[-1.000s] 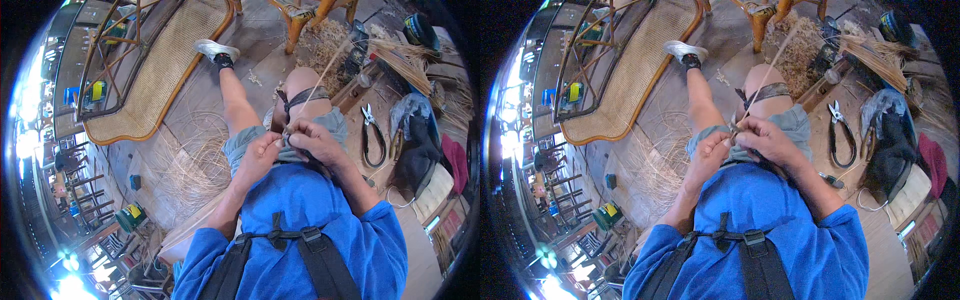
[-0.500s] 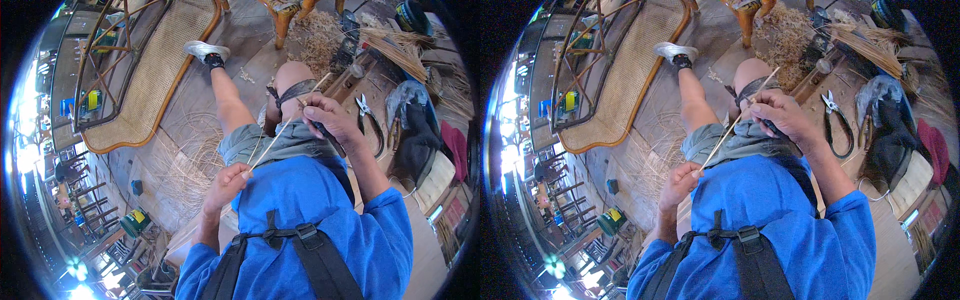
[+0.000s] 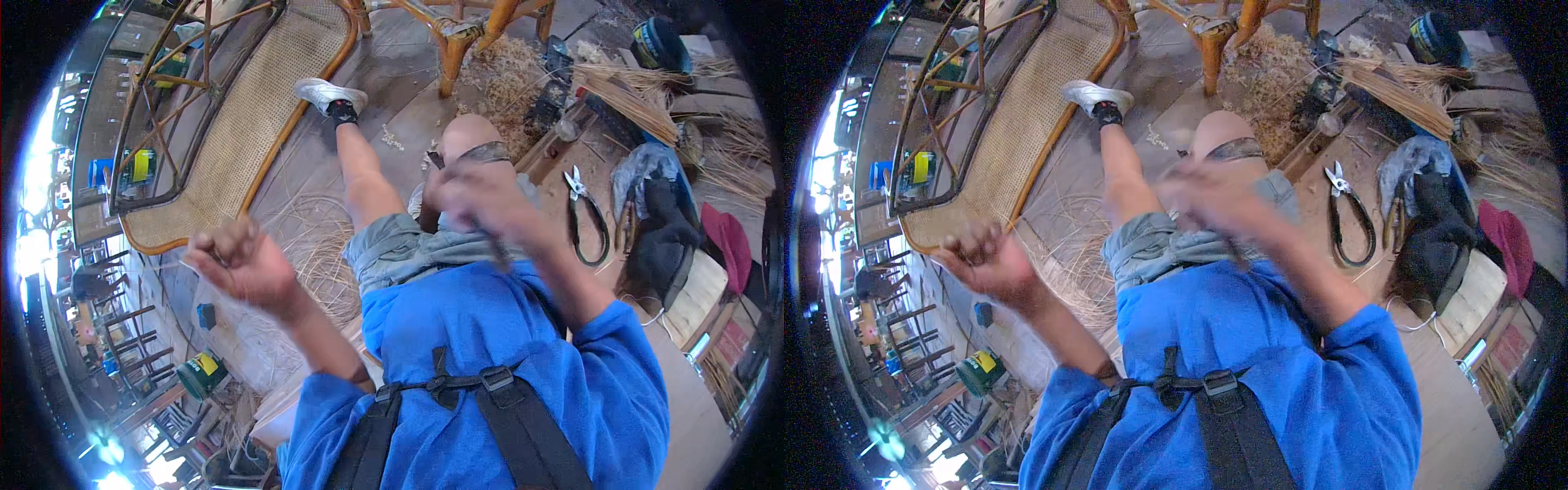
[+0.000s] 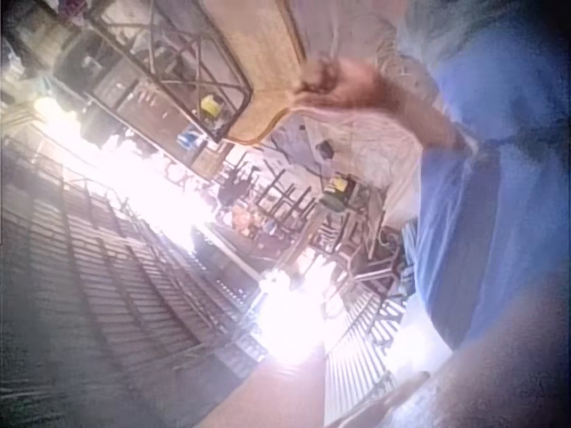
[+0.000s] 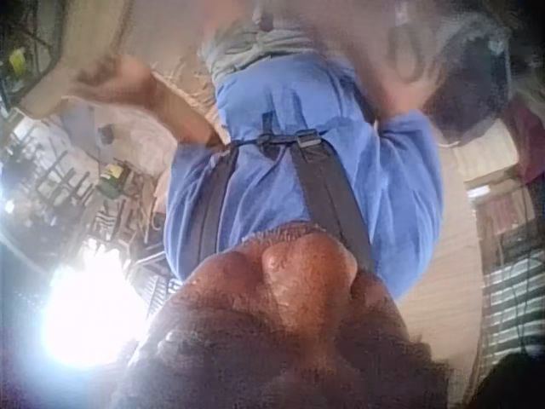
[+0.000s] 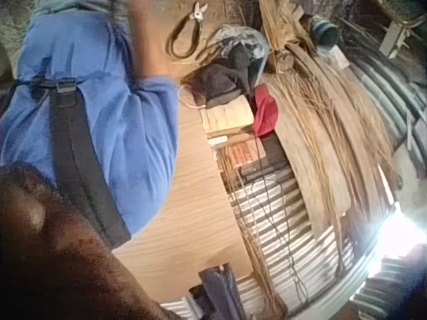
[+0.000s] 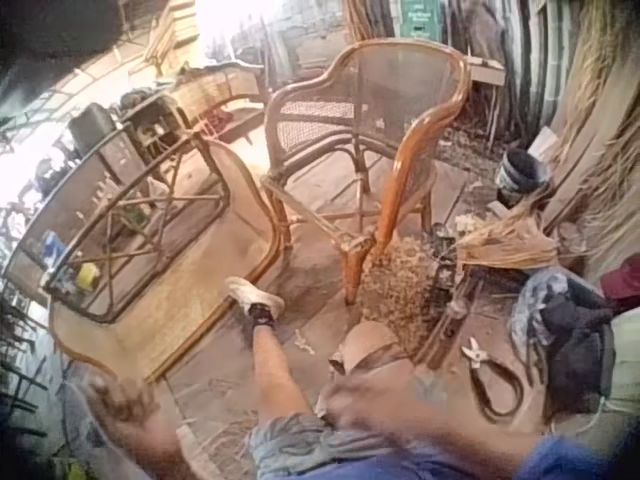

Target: The person is hand-weaving thin bamboo or rattan strips around a furniture frame to wrap and reinforce the structure.

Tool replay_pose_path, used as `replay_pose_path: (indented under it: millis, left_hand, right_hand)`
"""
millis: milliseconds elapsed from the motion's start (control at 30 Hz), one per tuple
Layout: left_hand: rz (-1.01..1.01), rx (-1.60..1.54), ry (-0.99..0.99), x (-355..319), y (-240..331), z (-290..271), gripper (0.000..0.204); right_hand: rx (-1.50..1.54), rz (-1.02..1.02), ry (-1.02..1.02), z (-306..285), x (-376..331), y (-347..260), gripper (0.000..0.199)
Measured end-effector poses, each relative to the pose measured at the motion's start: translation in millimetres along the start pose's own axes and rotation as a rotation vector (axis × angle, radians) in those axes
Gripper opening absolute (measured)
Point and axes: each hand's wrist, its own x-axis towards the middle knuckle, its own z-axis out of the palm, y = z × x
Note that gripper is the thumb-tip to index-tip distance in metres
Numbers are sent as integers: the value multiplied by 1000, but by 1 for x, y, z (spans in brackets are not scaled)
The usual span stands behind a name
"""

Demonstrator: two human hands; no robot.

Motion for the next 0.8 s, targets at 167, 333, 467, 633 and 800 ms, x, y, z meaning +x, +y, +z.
replay_pose_path:
  millis: [167,333,467,633,800]
  left_hand:
    - [-92,-237,-64,-19,-25,65,37]
    - [-613,-102,197,-74,-40,13,33]
    - [-973,17,-300,-119,-33,-33,33]
    - [-507,1107,-638,-95,5,17,36]
    - [-1095,887,-520,-88,-4,-15,25]
  right_hand:
    - [633,15,-297,51,15,-9,20]
    - [866,-36,76,37,28,1,14]
    - [560,-129,252,22,41,44,14]
    - [596,-38,187,36,20,31,18]
    - [618,-88,128,23,20,11,17]
